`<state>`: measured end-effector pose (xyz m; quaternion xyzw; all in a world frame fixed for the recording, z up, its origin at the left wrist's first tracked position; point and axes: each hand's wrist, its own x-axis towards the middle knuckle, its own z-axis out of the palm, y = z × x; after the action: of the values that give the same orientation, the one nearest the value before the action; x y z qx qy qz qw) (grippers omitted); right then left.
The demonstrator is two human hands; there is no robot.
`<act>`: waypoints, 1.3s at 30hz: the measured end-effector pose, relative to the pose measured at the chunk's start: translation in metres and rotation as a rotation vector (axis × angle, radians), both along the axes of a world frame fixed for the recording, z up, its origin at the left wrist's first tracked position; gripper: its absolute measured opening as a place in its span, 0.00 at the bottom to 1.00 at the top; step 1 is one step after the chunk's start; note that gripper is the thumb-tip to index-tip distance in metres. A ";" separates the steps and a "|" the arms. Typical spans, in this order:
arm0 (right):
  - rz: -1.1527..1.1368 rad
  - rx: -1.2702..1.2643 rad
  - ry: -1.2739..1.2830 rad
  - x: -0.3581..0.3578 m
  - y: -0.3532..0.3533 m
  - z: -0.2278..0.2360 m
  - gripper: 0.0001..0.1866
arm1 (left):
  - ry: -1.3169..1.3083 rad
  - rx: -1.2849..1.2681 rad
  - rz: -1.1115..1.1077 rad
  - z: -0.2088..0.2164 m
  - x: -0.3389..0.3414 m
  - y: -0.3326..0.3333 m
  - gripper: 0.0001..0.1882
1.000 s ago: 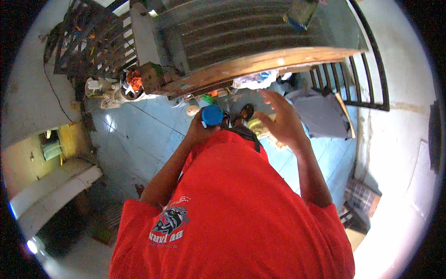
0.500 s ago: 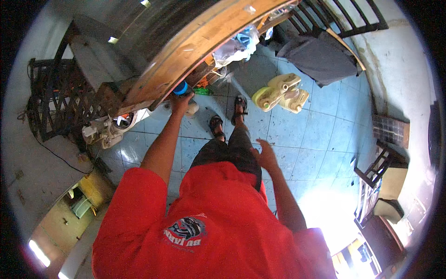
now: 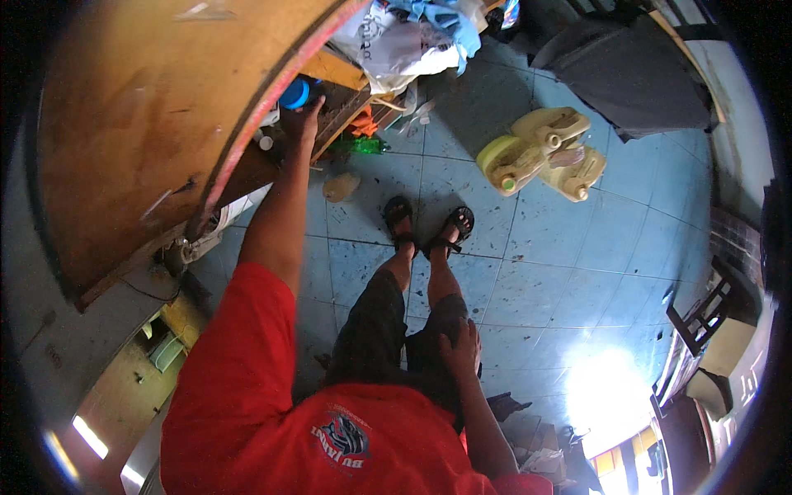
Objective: The person cleans screen printing tools by wiping a glass surface with a cloth and a green bottle, then moves to a restroom to rinse a squeegee and other items with water from a bucket and a tap.
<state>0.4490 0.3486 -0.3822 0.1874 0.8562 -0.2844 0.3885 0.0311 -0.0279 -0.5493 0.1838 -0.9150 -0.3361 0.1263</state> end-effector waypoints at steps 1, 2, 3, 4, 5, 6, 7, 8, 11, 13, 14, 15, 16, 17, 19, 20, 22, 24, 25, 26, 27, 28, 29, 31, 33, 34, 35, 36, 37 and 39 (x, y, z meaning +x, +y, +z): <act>0.022 0.023 0.017 -0.002 0.001 0.001 0.31 | 0.018 0.053 0.022 -0.011 -0.009 -0.011 0.31; 0.032 0.061 0.033 -0.002 0.001 0.000 0.32 | 0.044 0.086 0.035 -0.018 -0.018 -0.008 0.31; 0.020 0.067 0.010 -0.004 0.003 -0.001 0.32 | 0.103 0.066 0.044 -0.020 -0.024 0.007 0.32; 0.018 0.062 -0.006 -0.006 0.004 0.001 0.32 | 0.157 0.067 0.041 -0.019 -0.028 0.010 0.33; 0.014 0.058 -0.022 -0.007 0.005 0.001 0.33 | 0.212 0.070 0.037 -0.022 -0.035 0.013 0.33; 0.011 0.052 -0.014 -0.007 0.005 0.001 0.33 | 0.198 0.061 0.016 -0.021 -0.040 0.012 0.35; 0.008 0.048 -0.004 -0.007 0.006 0.001 0.33 | 0.184 0.053 -0.005 -0.020 -0.044 0.011 0.37; 0.003 0.046 0.004 -0.005 0.007 0.000 0.33 | 0.099 0.035 -0.045 -0.018 -0.047 0.005 0.41; 0.048 0.021 -0.023 -0.005 0.010 0.000 0.34 | 0.169 -0.133 -0.056 -0.025 -0.055 -0.025 0.41; 0.052 0.016 -0.014 -0.004 0.009 -0.001 0.35 | 0.065 -0.338 -0.040 -0.038 -0.049 -0.036 0.41; 0.047 0.027 -0.013 -0.003 0.009 -0.002 0.35 | 0.089 -0.310 -0.017 -0.039 -0.043 -0.026 0.41; 0.045 0.038 -0.027 -0.002 0.009 -0.002 0.35 | 0.113 -0.281 0.007 -0.040 -0.035 -0.014 0.41; 0.055 0.033 -0.033 -0.003 0.009 -0.003 0.35 | 0.144 -0.271 0.042 -0.042 -0.032 -0.019 0.41; 0.063 0.028 -0.039 -0.005 0.009 -0.004 0.35 | 0.126 -0.105 0.054 -0.043 -0.037 -0.026 0.40; 0.076 0.033 -0.020 -0.006 0.008 -0.006 0.33 | 0.074 -0.221 0.030 -0.044 -0.046 -0.029 0.39; 0.084 0.034 -0.015 -0.005 0.008 -0.004 0.32 | 0.043 -0.281 0.019 -0.046 -0.046 -0.032 0.39; 0.079 0.024 0.002 -0.009 0.006 -0.002 0.32 | 0.039 -0.147 -0.076 -0.047 -0.053 -0.034 0.35; 0.077 0.022 -0.001 -0.009 0.005 -0.003 0.32 | 0.041 -0.012 -0.070 -0.048 -0.055 -0.028 0.33; 0.084 0.016 -0.007 -0.009 0.005 -0.002 0.32 | 0.045 -0.250 -0.086 -0.047 -0.055 -0.037 0.28; 0.086 0.023 -0.019 -0.010 0.004 -0.004 0.33 | 0.032 -0.205 -0.059 -0.044 -0.050 -0.026 0.27; 0.082 0.030 -0.026 -0.011 0.003 -0.005 0.32 | 0.019 -0.160 -0.032 -0.041 -0.042 -0.013 0.26; 0.078 0.026 -0.027 -0.015 0.002 -0.003 0.32 | 0.011 -0.127 -0.004 -0.038 -0.038 -0.012 0.25; 0.075 0.023 -0.028 -0.016 0.001 -0.002 0.32 | 0.082 0.135 -0.080 -0.040 -0.038 -0.006 0.24; 0.070 0.022 -0.022 -0.011 0.002 -0.005 0.32 | 0.074 0.141 -0.121 -0.041 -0.024 0.009 0.24; 0.075 0.013 -0.019 -0.009 0.001 -0.006 0.32 | 0.157 0.082 -0.193 -0.049 -0.019 0.015 0.24; 0.077 0.010 -0.022 -0.008 0.002 -0.006 0.33 | 0.099 0.077 -0.182 -0.050 -0.022 0.015 0.24; 0.081 0.006 -0.025 -0.008 0.002 -0.007 0.33 | 0.042 0.072 -0.170 -0.051 -0.026 0.015 0.24; 0.091 0.008 -0.016 -0.007 0.002 -0.007 0.33 | 0.033 0.065 -0.173 -0.052 -0.025 0.013 0.23; 0.100 0.010 -0.010 -0.006 0.002 -0.006 0.33 | 0.022 0.060 -0.177 -0.050 -0.026 0.013 0.23; 0.103 0.009 -0.001 -0.003 0.001 -0.007 0.32 | 0.096 0.043 -0.213 -0.048 -0.022 0.013 0.23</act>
<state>0.4459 0.3498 -0.3889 0.1447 0.8658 -0.2601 0.4022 0.0093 -0.0149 -0.5972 0.0718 -0.9148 -0.3758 0.1293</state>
